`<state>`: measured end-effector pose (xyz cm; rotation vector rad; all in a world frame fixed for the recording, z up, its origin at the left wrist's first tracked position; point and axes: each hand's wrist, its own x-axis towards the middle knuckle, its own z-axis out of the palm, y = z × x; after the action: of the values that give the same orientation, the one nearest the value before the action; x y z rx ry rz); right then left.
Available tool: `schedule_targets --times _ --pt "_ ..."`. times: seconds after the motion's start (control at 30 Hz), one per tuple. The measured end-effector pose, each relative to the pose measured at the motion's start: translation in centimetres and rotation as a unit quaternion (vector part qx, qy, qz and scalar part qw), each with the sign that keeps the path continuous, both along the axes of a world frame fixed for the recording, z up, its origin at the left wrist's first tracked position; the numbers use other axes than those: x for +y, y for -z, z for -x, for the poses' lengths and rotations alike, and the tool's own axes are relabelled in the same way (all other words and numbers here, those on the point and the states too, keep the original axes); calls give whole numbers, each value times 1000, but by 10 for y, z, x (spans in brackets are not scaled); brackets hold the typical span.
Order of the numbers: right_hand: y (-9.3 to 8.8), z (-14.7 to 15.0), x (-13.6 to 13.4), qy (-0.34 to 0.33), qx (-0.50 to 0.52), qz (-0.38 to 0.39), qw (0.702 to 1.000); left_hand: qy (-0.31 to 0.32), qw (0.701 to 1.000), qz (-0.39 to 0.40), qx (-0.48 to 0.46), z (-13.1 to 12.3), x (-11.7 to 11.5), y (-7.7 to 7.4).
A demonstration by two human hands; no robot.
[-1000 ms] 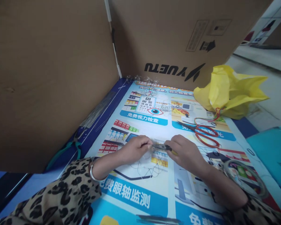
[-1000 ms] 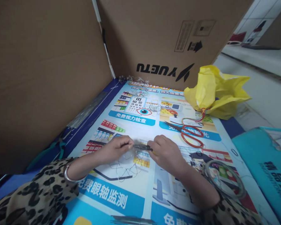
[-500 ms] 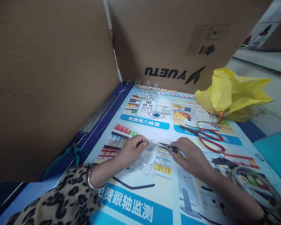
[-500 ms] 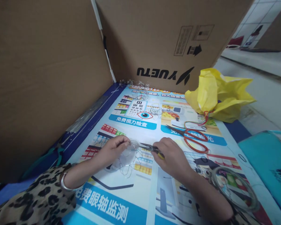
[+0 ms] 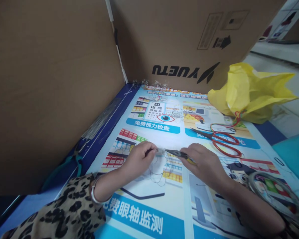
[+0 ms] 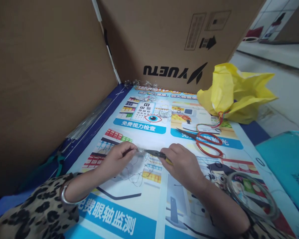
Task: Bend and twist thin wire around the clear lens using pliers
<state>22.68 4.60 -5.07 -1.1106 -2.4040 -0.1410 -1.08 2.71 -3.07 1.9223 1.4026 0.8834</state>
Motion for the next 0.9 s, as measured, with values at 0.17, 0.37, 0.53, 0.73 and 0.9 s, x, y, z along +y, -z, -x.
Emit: schedule_targets --times 0.17,0.37,0.53,0.73,0.9 --pt "-4 2 -3 12 -20 -10 1000 4 999 -26 17 1 0 2" --pt "-5 3 -4 21 -18 -10 1000 -5 999 -35 25 1 -2 4" --pt "-5 5 -6 22 -14 -14 1000 -13 999 -31 13 1 -4 5" --pt "-1 3 -6 22 10 -5 1000 -28 998 -54 22 0 -6 7" --pt "3 1 -4 14 29 -15 999 -31 989 -133 52 1 -9 3"
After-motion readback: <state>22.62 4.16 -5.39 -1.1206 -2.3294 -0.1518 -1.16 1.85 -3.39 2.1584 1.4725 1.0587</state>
